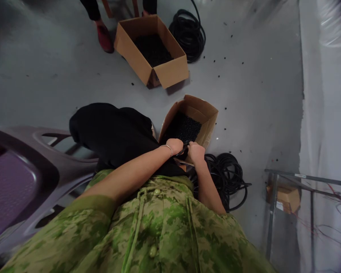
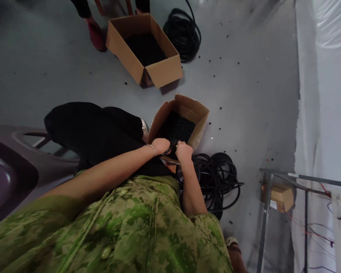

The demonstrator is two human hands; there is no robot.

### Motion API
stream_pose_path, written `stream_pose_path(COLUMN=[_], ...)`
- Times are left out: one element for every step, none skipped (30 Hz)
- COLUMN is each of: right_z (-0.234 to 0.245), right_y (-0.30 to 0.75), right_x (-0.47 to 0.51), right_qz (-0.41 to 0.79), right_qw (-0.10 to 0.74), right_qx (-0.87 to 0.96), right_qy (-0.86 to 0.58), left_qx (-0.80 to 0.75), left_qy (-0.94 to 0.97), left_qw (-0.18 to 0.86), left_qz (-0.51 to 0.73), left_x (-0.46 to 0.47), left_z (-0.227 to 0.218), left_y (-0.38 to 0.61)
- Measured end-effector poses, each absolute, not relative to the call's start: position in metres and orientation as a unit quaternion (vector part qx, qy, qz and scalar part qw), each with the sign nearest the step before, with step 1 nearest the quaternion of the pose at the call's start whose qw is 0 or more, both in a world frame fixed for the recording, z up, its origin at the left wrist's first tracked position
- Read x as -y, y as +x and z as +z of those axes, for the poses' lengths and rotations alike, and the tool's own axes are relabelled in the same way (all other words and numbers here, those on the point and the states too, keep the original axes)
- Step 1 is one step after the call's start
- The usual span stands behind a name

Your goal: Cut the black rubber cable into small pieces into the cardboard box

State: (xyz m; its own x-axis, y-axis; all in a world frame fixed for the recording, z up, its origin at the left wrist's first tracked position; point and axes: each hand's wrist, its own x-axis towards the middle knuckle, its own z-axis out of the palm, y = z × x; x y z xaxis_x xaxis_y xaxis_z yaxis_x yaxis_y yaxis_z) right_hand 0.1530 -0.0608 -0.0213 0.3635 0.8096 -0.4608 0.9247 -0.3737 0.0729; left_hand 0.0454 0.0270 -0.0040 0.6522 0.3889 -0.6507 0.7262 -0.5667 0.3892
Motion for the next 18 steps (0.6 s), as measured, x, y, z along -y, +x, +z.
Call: stream_pose_path(right_z=[-0.020, -0.019, -0.017, -0.016, -0.015, -0.015, -0.015, -0.015, -0.015, -0.015, -0.016, -0.016, -0.016, -0.017, -0.017, -0.017, -0.018, -0.018], right_y=[0.154, 0.155, 0.157, 0.159, 0.160, 0.162, 0.163, 0.165, 0.166, 0.166, 0.167, 0.167, 0.167, 0.166, 0.165, 0.164, 0.163, 0.162], right_x=[0.059, 0.058, 0.058, 0.058, 0.059, 0.060, 0.061, 0.062, 0.064, 0.065, 0.065, 0.066, 0.066, 0.066, 0.066, 0.066, 0.066, 0.066], right_qz=[-0.181, -0.186, -0.191, -0.195, -0.195, -0.193, -0.189, -0.185, -0.180, -0.174, -0.169, -0.164, -0.161, -0.160, -0.160, -0.160, -0.161, -0.162], right_qw=[0.155, 0.145, 0.132, 0.116, 0.098, 0.080, 0.064, 0.051, 0.043, 0.040, 0.042, 0.048, 0.056, 0.064, 0.072, 0.079, 0.085, 0.093], right_qx=[-0.532, -0.529, -0.529, -0.532, -0.538, -0.546, -0.554, -0.559, -0.561, -0.559, -0.556, -0.552, -0.549, -0.548, -0.549, -0.550, -0.549, -0.546], right_qy=[0.813, 0.815, 0.816, 0.816, 0.814, 0.811, 0.808, 0.806, 0.807, 0.810, 0.813, 0.816, 0.818, 0.818, 0.817, 0.816, 0.816, 0.817], left_qx=[-0.331, -0.331, -0.330, -0.323, -0.315, -0.307, -0.300, -0.295, -0.292, -0.290, -0.287, -0.286, -0.284, -0.284, -0.284, -0.284, -0.283, -0.283], left_qy=[0.849, 0.850, 0.852, 0.853, 0.855, 0.858, 0.862, 0.866, 0.869, 0.871, 0.874, 0.877, 0.882, 0.887, 0.891, 0.894, 0.896, 0.896], left_qw=[0.321, 0.312, 0.306, 0.307, 0.311, 0.312, 0.312, 0.310, 0.307, 0.303, 0.296, 0.287, 0.278, 0.269, 0.262, 0.257, 0.256, 0.257], left_qz=[-0.259, -0.264, -0.268, -0.271, -0.270, -0.268, -0.263, -0.258, -0.257, -0.257, -0.257, -0.256, -0.252, -0.247, -0.239, -0.232, -0.227, -0.224], left_x=[-0.028, -0.028, -0.029, -0.029, -0.029, -0.029, -0.029, -0.029, -0.029, -0.029, -0.029, -0.029, -0.028, -0.028, -0.028, -0.027, -0.027, -0.027], left_z=[-0.004, -0.004, -0.003, -0.002, 0.000, 0.001, 0.002, 0.003, 0.004, 0.004, 0.004, 0.004, 0.004, 0.004, 0.004, 0.004, 0.004, 0.004], left_y=[0.045, 0.046, 0.046, 0.046, 0.046, 0.046, 0.046, 0.046, 0.046, 0.046, 0.046, 0.046, 0.046, 0.046, 0.046, 0.046, 0.046, 0.046])
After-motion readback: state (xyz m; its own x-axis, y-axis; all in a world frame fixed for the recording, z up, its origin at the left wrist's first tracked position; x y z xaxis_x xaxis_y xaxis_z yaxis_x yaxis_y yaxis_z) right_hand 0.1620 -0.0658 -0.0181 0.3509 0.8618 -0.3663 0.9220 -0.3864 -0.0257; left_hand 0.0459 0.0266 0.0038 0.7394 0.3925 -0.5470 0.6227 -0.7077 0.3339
